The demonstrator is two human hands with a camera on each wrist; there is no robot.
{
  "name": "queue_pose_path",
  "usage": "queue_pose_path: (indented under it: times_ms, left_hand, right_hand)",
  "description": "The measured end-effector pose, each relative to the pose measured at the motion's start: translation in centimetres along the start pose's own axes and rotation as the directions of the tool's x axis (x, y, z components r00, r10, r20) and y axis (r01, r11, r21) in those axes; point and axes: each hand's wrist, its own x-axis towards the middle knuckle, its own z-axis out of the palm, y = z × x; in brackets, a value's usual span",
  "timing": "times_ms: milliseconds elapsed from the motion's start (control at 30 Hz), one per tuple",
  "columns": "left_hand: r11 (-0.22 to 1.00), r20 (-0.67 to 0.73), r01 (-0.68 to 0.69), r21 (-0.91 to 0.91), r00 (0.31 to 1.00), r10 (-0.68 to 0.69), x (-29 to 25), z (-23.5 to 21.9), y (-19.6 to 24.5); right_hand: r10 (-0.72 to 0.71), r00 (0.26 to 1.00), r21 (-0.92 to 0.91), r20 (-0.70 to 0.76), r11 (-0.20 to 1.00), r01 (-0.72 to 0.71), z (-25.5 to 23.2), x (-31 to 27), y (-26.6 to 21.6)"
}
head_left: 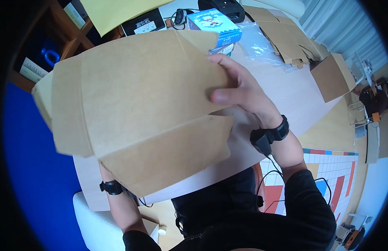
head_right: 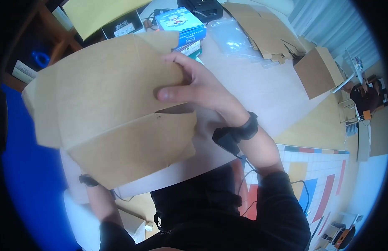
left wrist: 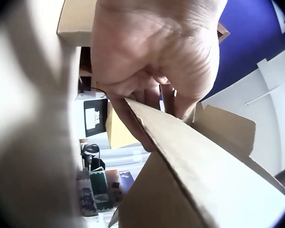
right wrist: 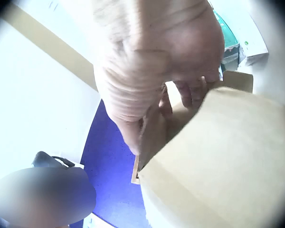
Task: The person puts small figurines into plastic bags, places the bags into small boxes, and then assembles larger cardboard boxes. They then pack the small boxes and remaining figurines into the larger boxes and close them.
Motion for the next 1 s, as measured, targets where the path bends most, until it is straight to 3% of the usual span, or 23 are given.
queue_pose_path:
  times_ms: [67,133,267,367,467,567,667,733,800,867,967,1000]
  left_hand:
    - [1.0,-0.011,0.014,-0.027,1.0,-0.014,0.0,0.1,0.0]
    - [0.996,-0.009,0.03,-0.085,0.999,-0.031,0.4,0.3,-0.2]
    - [0.955,0.085,0.076,-0.288,0.995,-0.054,1.6,0.0,-1.0]
    - [0.937,0.121,0.088,-0.338,0.991,-0.049,1.8,-0.2,-1.1]
    - [0.938,0.201,0.097,-0.332,0.979,-0.03,2.1,-1.2,-1.3]
    - [0.878,0.215,0.003,-0.478,0.97,0.113,1.5,-0.8,-0.1]
    - [0.934,0.295,-0.073,-0.35,0.938,0.183,1.1,-2.7,-1.6]
    - [0.985,0.343,-0.162,-0.062,0.923,0.174,0.8,-3.2,-1.2]
    - [0.976,0.255,-0.132,0.171,0.963,0.085,0.6,-2.3,-0.5]
    - [0.948,0.0,0.053,0.315,0.998,-0.056,-0.3,1.4,1.5]
    - [0.981,-0.085,0.05,0.187,0.996,-0.034,-0.3,2.9,2.1]
    - [0.994,-0.053,0.053,0.101,0.997,-0.047,-0.3,2.7,2.2]
  right_hand:
    - [-0.006,0.999,-0.189,-0.051,0.982,-0.004,0.8,0.2,0.3]
    - [-0.112,0.989,-0.382,-0.097,0.922,0.067,0.3,0.7,2.6]
    - [-0.303,0.948,-0.732,-0.098,0.667,0.137,0.9,0.6,4.6]
    - [-0.316,0.933,-0.605,-0.169,0.781,0.155,1.4,0.9,5.2]
    - [-0.161,0.964,-0.233,-0.21,0.966,0.11,1.7,0.9,5.5]
    - [-0.187,0.95,-0.233,-0.251,0.964,0.128,2.0,0.7,4.8]
    - [-0.15,0.956,-0.157,-0.251,0.981,0.112,2.6,0.5,4.3]
    - [-0.148,0.968,-0.212,-0.203,0.972,0.105,2.2,0.5,4.5]
    - [-0.163,0.971,-0.224,-0.177,0.967,0.121,2.0,0.6,4.6]
    - [-0.192,0.966,-0.191,-0.171,0.969,0.159,2.2,0.6,4.7]
    - [-0.067,0.987,-0.09,-0.147,0.994,0.054,1.9,0.3,4.2]
    - [0.02,0.996,-0.007,-0.082,1.0,-0.02,1.6,0.3,4.0]
